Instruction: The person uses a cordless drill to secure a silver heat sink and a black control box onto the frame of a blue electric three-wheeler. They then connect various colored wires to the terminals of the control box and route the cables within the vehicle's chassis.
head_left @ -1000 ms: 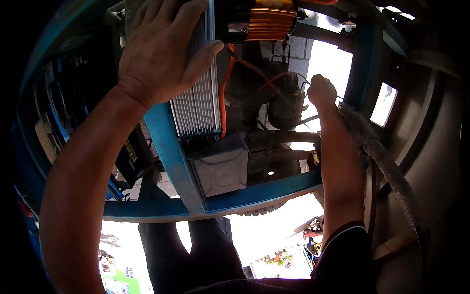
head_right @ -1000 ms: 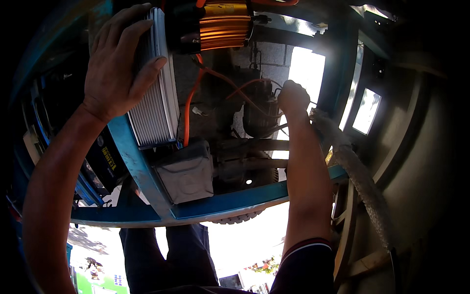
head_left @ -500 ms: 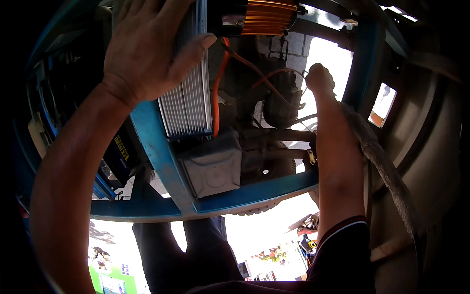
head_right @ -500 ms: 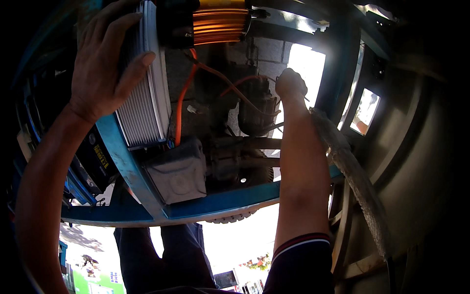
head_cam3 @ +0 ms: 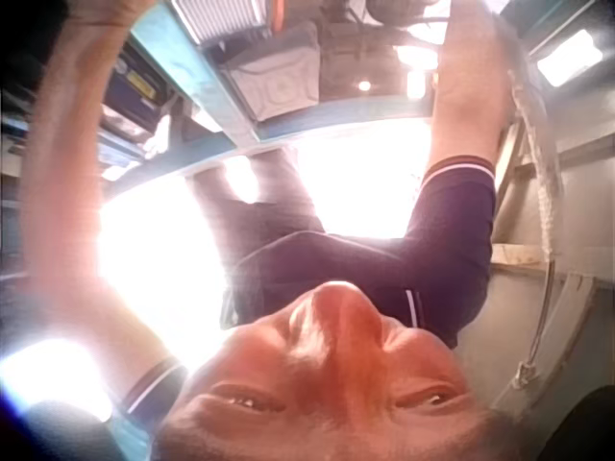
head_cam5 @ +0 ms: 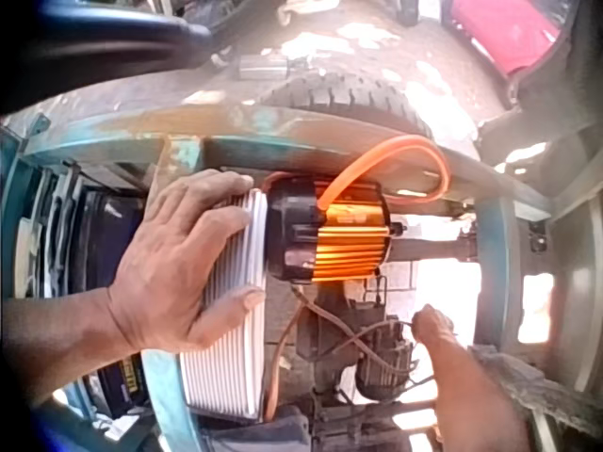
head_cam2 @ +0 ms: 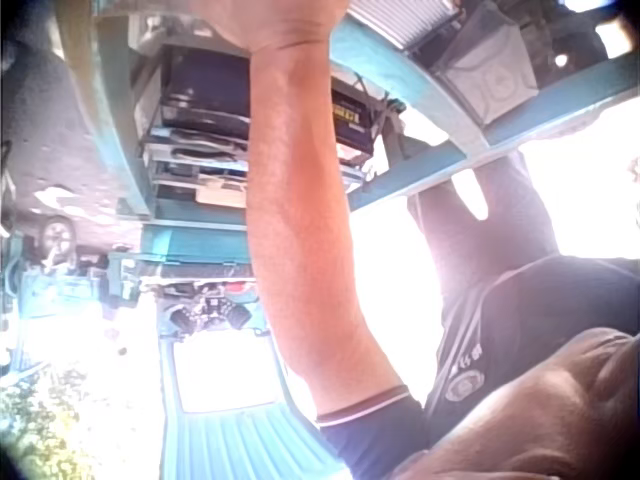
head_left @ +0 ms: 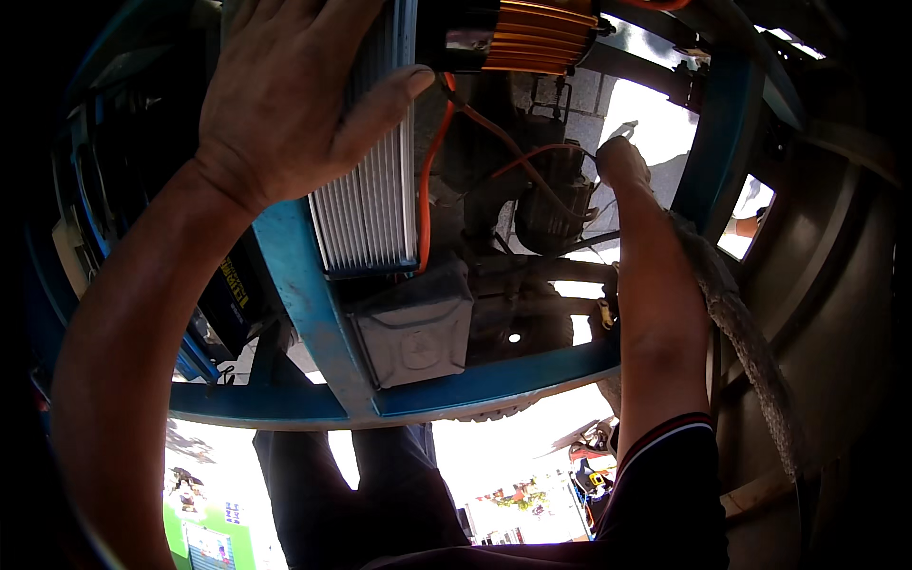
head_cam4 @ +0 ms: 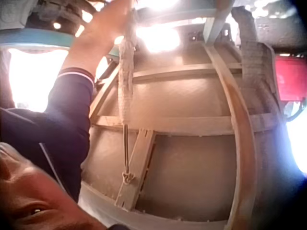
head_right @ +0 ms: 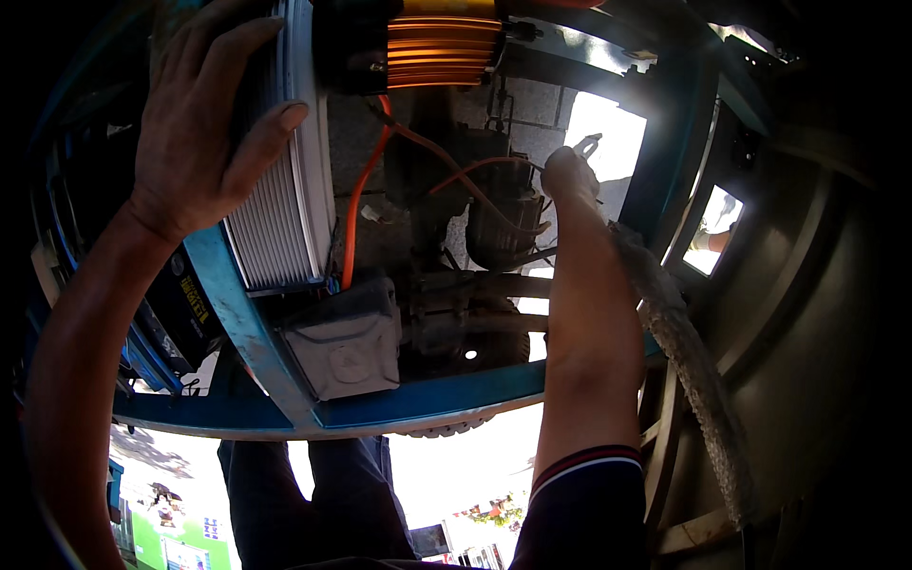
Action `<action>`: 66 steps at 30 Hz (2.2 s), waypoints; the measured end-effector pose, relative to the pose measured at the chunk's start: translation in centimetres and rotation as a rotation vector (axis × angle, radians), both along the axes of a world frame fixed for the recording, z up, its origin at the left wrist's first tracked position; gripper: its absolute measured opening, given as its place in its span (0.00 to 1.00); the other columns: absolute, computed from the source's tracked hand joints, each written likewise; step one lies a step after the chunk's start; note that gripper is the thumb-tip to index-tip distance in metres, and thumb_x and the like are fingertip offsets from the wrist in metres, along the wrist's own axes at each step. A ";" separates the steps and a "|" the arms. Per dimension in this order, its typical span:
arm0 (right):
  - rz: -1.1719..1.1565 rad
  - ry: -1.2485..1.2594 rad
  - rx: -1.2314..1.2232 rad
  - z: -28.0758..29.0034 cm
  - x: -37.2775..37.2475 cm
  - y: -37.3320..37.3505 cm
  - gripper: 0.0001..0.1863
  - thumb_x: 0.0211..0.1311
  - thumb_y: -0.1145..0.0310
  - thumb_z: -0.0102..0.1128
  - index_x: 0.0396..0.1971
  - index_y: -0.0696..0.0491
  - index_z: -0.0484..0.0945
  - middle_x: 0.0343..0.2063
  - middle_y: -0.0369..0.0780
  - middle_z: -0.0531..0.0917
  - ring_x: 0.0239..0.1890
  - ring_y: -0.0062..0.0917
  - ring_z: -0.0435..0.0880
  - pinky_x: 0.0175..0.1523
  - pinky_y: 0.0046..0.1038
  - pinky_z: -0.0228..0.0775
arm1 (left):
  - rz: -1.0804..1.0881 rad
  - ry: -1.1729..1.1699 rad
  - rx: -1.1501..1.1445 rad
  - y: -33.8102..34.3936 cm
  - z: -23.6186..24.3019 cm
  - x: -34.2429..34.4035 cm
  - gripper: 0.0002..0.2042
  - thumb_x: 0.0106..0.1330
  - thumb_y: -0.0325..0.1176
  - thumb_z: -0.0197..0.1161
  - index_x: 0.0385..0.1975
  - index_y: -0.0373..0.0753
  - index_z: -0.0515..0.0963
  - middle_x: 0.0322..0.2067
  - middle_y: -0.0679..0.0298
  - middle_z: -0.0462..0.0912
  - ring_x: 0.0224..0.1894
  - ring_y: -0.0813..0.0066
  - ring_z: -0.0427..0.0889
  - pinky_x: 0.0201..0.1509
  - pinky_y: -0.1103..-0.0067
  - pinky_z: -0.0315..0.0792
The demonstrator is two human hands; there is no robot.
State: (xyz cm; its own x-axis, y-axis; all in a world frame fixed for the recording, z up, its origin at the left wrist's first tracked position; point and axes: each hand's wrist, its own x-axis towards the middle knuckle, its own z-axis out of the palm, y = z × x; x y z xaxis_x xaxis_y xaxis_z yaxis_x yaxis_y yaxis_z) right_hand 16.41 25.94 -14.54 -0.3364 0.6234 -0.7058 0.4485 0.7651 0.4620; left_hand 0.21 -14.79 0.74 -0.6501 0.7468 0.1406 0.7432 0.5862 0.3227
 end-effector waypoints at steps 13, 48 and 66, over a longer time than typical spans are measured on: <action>0.154 0.039 -0.077 -0.3 -0.1 -0.4 0.15 0.62 0.73 0.59 0.49 0.55 0.84 0.52 0.50 0.86 0.58 0.45 0.84 0.61 0.44 0.78 | 0.028 0.001 -0.069 -0.2 -0.2 0.0 0.27 0.66 0.54 0.58 0.55 0.38 0.69 0.60 0.44 0.69 0.64 0.44 0.68 0.69 0.52 0.61; 0.003 -0.042 -0.131 -1.9 -1.7 -1.8 0.15 0.62 0.71 0.64 0.49 0.51 0.85 0.52 0.47 0.87 0.58 0.41 0.85 0.58 0.41 0.79 | -0.027 0.135 0.046 -0.5 -1.4 -0.1 0.27 0.68 0.54 0.57 0.53 0.35 0.70 0.57 0.43 0.71 0.62 0.43 0.71 0.67 0.53 0.63; 0.658 0.177 -0.171 -1.1 6.0 3.9 0.17 0.65 0.55 0.59 0.47 0.50 0.81 0.36 0.44 0.87 0.39 0.39 0.90 0.42 0.41 0.83 | -0.089 0.172 0.150 0.0 -2.4 -0.8 0.28 0.69 0.53 0.59 0.53 0.32 0.70 0.56 0.42 0.71 0.59 0.43 0.73 0.65 0.54 0.65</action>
